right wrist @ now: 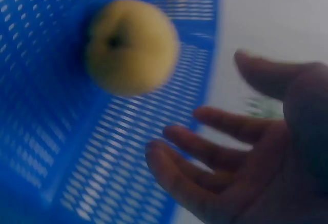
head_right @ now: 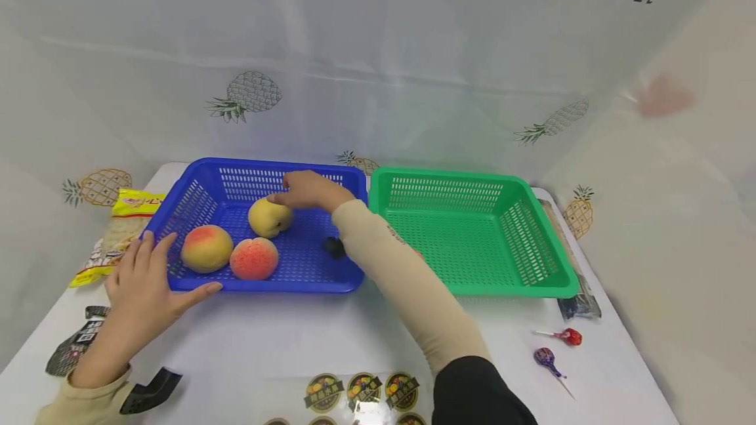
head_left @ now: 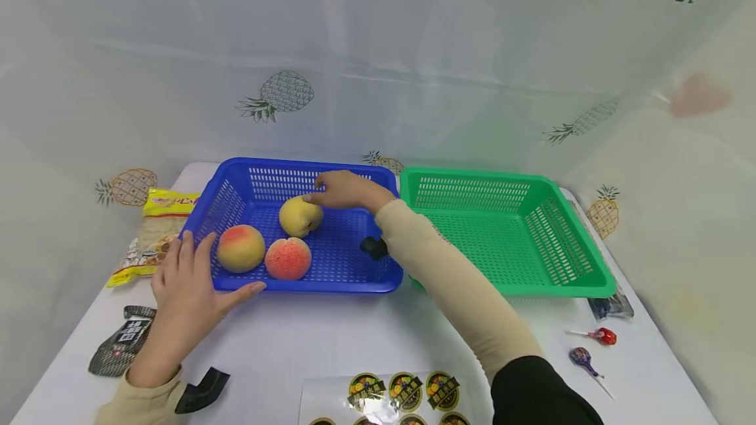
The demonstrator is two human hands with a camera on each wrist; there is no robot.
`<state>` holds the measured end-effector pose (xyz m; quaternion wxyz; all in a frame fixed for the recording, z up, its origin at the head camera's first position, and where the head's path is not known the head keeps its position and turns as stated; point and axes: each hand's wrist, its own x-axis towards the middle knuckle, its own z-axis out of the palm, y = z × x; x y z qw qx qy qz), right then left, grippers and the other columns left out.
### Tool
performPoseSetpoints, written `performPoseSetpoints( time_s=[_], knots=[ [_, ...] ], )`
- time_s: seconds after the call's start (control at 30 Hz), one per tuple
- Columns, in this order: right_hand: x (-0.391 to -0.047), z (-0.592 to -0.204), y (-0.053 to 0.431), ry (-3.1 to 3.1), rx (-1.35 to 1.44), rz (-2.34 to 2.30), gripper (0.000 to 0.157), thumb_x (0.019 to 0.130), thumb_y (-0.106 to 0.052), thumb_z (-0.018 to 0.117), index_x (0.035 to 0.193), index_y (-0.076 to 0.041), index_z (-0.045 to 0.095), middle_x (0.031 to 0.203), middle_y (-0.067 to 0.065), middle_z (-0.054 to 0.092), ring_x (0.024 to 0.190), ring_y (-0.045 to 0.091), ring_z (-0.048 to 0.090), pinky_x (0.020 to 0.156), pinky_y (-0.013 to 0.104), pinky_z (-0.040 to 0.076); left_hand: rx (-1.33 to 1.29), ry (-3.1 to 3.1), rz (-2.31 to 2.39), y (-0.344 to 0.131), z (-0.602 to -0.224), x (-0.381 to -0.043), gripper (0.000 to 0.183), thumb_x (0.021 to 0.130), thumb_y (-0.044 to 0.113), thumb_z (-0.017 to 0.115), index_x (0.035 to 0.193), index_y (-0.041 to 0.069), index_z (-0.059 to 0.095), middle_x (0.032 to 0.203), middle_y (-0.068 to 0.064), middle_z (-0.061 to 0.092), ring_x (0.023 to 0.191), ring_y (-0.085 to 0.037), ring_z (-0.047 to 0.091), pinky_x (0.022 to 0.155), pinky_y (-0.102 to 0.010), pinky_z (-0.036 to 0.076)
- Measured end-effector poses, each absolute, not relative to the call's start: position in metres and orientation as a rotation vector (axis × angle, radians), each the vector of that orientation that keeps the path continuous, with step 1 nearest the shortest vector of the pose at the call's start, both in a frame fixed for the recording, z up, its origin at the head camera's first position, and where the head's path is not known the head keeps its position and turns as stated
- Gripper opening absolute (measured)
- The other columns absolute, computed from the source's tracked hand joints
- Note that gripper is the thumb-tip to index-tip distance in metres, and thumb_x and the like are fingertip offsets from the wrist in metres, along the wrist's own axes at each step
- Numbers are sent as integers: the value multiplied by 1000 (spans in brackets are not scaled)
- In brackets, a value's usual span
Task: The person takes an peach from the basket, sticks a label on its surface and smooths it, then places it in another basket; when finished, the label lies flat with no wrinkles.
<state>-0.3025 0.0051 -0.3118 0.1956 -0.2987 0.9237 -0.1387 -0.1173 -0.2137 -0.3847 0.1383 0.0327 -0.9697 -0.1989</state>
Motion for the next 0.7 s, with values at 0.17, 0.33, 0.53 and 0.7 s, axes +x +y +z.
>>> performPoseSetpoints(
  time_s=[0.17, 0.33, 0.53, 0.7],
  knots=[
    [-317, -337, -24, 2496, -814, -338, 61, 85, -53, 46, 128, -11, 44, 126, 3, 50, 115, 19, 46, 93, 35, 39, 149, -2770, -562, -209, -385, -117, 113, 55, 70, 65, 134, -2, 27, 142, -31, 9, 130, -46, 3, 89, -68, 9],
    [-321, -344, -33, 2444, -731, -412, 60, 82, -54, 50, 121, -9, 45, 112, 4, 54, 99, 21, 54, 80, 35, 47, 187, -2707, -542, -203, -388, -116, 111, 54, 70, 65, 132, -2, 31, 140, -31, 14, 131, -44, 6, 85, -66, 14],
    [-325, -344, -41, 2329, -689, -471, 69, 80, -52, 55, 130, -10, 36, 123, 3, 46, 105, 17, 49, 83, 35, 47, 166, -2666, -529, -202, -389, -116, 107, 55, 67, 67, 130, -1, 34, 139, -33, 16, 130, -45, 7, 85, -64, 14],
    [-327, -346, -42, 2255, -631, -508, 74, 77, -47, 62, 133, -10, 32, 127, 4, 42, 110, 18, 45, 85, 35, 46, 164, -2679, -535, -203, -391, -117, 104, 56, 68, 66, 130, 1, 36, 140, -33, 15, 131, -44, 5, 85, -64, 14]
  ],
)
